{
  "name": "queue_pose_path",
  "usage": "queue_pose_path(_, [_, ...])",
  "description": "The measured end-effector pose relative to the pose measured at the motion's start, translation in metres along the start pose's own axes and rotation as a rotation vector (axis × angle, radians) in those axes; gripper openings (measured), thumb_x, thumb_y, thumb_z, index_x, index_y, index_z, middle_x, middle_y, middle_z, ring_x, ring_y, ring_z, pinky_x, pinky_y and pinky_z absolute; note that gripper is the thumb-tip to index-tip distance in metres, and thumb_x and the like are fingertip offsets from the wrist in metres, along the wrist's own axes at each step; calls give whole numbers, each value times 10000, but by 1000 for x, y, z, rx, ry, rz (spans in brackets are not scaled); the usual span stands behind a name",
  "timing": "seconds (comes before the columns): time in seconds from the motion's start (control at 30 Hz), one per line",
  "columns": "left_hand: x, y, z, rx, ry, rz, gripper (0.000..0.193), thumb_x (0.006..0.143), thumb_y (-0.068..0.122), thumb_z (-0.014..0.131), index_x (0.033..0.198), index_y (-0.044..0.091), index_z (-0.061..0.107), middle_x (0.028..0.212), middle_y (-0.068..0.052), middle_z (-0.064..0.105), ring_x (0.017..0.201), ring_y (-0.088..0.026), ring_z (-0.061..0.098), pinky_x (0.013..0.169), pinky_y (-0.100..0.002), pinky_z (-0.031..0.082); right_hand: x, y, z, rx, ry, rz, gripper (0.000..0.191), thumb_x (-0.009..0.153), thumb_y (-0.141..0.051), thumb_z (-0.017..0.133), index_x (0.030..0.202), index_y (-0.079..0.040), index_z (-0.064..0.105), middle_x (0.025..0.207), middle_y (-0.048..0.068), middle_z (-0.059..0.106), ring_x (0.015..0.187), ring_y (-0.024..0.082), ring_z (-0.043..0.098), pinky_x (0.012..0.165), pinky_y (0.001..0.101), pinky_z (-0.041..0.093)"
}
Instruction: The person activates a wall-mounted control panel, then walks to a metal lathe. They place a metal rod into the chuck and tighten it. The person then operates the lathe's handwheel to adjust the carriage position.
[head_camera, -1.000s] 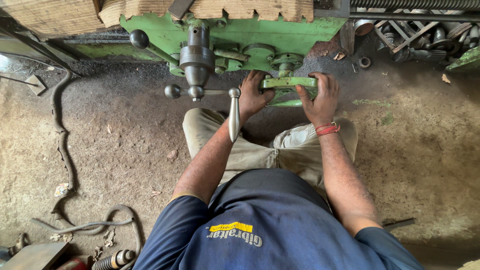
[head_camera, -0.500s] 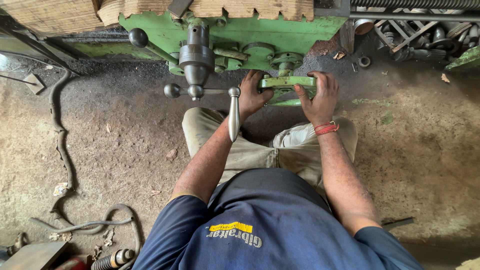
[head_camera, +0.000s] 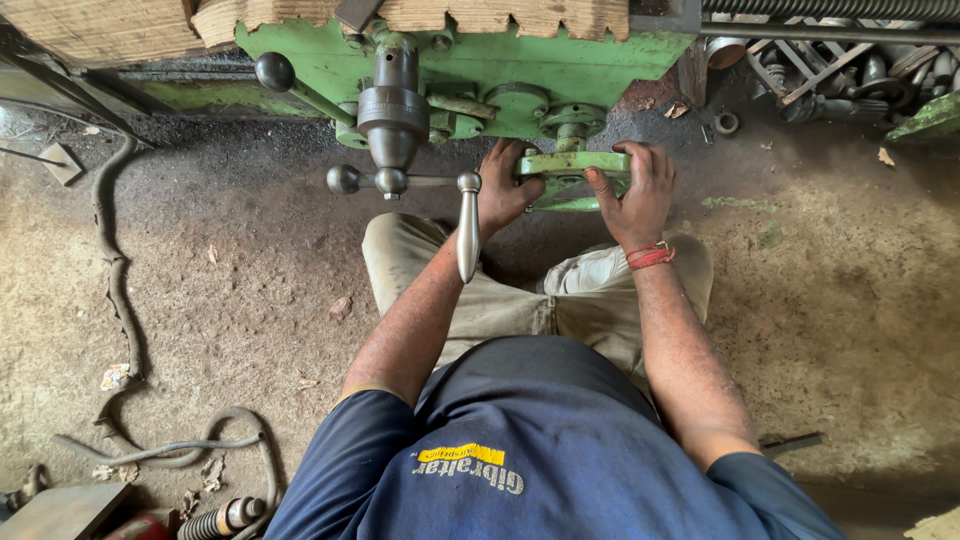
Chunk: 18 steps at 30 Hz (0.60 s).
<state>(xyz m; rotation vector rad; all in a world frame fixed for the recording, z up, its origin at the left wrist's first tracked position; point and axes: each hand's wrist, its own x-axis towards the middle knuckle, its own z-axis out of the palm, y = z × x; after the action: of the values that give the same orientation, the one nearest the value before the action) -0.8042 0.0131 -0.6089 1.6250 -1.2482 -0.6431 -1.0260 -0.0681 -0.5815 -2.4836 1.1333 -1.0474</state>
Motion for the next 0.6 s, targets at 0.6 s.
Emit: queue_pose_path(0.6, [-2, -7, 0, 0, 37, 26, 512, 726, 238, 733, 1160, -24, 661, 1188, -183, 628, 1112, -369, 635, 962, -467, 523, -1, 0, 5, -37, 1, -4, 670, 1027, -730, 590, 1207, -86, 633, 1135, 100, 584, 1110, 314, 576, 1025, 497, 422])
